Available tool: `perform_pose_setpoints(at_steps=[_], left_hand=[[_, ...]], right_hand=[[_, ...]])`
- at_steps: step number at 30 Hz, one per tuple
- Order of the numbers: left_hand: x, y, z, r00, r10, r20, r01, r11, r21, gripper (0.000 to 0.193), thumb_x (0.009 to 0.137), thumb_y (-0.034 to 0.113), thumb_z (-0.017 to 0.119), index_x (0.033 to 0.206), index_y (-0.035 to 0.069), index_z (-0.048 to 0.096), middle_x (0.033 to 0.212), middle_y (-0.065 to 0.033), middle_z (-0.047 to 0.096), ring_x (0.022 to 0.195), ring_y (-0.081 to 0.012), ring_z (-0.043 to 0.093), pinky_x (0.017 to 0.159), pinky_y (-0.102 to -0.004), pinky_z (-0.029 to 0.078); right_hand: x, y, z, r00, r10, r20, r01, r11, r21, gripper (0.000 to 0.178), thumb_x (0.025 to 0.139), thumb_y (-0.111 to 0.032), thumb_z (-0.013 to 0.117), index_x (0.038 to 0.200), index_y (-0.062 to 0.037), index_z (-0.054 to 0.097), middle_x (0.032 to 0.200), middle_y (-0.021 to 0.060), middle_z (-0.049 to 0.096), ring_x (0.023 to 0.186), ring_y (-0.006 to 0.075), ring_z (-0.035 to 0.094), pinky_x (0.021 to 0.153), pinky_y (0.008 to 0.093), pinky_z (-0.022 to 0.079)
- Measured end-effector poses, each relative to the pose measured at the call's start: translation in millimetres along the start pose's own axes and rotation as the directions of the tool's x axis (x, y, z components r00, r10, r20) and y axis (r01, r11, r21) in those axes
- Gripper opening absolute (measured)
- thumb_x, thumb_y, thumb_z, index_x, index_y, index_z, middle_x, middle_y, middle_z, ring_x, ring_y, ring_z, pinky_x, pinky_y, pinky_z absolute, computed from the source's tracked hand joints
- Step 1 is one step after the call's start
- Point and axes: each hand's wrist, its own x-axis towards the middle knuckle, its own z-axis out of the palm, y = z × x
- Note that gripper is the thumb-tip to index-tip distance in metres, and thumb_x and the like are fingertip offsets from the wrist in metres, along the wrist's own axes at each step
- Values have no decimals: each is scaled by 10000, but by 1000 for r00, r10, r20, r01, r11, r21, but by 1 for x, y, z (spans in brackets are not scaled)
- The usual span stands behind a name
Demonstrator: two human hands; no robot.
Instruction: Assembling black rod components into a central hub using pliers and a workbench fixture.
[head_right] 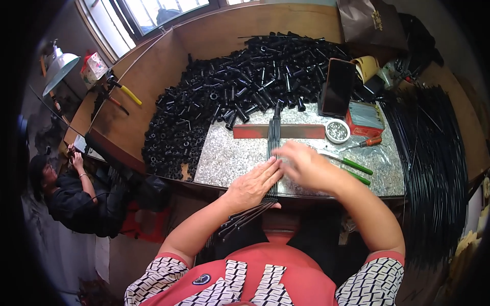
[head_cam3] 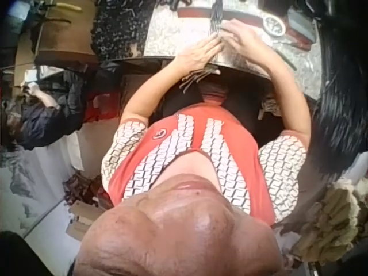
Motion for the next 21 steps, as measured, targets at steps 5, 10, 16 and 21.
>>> perform_pose_setpoints(at_steps=[5, 10, 16, 21], left_hand=[[6, 1, -2, 999, 34, -30, -34, 999, -19, 820, 860, 569, 507, 1395, -34, 354, 1486, -199, 310, 1401, -314, 270, 1135, -414, 252], [2, 1, 1, 998, 42, -48, -42, 999, 20, 843, 841, 606, 522, 1382, -27, 389, 1467, -194, 344, 1388, -316, 290, 1138, -396, 245], [0, -2, 1, 1000, 3, 1, -3, 999, -54, 628, 840, 177, 493, 1423, 5, 340, 1515, -173, 280, 1419, -292, 251, 1141, -427, 230], [1, -1, -5, 999, -16, -30, 15, 999, -28, 672, 812, 223, 531, 1432, 38, 351, 1515, -173, 280, 1404, -350, 259, 1121, -497, 236]], right_hand=[[62, 74, -13, 948, 201, -247, -252, 948, -194, 250, 935, -167, 520, 1082, 2, 631, 996, 207, 608, 950, 372, 595, 827, 411, 480], [112, 91, 4, 943, 318, -97, -328, 936, -124, 299, 935, -258, 489, 1045, -41, 662, 1042, 214, 649, 1024, 368, 602, 905, 435, 467], [136, 92, 12, 891, 453, 6, -444, 876, -190, 394, 933, -345, 483, 1014, -13, 678, 1032, 227, 653, 1010, 380, 610, 895, 431, 466], [122, 84, -5, 927, 270, -258, -350, 870, -348, 336, 935, -309, 515, 954, -35, 708, 926, 224, 638, 942, 355, 583, 840, 434, 478]])
